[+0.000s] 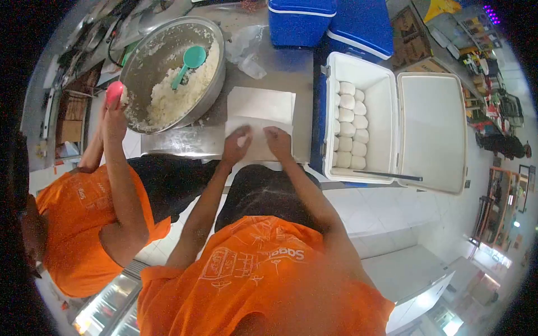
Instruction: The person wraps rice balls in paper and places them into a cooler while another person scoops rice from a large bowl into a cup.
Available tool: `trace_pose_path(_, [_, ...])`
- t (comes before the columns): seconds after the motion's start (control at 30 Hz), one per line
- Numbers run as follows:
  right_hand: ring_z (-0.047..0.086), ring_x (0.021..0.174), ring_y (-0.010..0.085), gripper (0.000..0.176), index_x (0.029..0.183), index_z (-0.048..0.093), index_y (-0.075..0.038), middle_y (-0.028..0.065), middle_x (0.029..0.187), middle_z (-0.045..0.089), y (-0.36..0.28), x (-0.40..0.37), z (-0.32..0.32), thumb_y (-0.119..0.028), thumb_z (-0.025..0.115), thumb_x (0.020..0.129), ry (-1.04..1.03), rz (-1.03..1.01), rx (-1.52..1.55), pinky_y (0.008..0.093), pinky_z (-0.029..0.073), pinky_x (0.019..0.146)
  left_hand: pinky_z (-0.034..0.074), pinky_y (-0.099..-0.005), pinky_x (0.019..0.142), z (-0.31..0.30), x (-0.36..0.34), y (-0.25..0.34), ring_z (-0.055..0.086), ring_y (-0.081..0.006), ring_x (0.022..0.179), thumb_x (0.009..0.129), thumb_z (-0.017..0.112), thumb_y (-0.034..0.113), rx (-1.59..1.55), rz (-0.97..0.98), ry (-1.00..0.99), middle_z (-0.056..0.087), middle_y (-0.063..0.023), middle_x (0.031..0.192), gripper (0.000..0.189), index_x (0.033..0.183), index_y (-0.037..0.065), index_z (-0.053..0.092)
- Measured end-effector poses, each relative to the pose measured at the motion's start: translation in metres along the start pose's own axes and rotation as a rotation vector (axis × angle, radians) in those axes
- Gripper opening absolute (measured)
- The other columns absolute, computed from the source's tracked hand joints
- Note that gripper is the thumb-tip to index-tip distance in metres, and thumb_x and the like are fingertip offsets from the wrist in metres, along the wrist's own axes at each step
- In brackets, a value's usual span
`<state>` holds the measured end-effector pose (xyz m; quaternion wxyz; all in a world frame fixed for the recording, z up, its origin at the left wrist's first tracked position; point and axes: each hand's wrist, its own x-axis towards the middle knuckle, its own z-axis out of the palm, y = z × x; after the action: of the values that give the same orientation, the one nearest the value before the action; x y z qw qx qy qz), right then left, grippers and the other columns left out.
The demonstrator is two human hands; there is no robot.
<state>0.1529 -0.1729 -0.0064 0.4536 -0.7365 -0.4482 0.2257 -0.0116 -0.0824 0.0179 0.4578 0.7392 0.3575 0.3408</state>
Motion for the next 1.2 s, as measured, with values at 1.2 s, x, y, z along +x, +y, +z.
trace_pose_path(1.2, [0.059, 0.077, 0.0257, 0.027, 0.098, 0.055, -0.005, 0.0103, 0.086, 0.061, 0.041, 0.085, -0.014, -0.006, 0.067, 0.075, -0.631, -0.22, -0.136, 0.0382, 0.05, 0.076, 0.054, -0.0381, 0.081, 0.02, 0.049, -0.092, 0.066, -0.0249, 0.095, 0.073, 0.069, 0.005, 0.324, -0.021, -0.355, 0.069, -0.0151, 0.097, 0.038, 0.111, 0.004, 0.065])
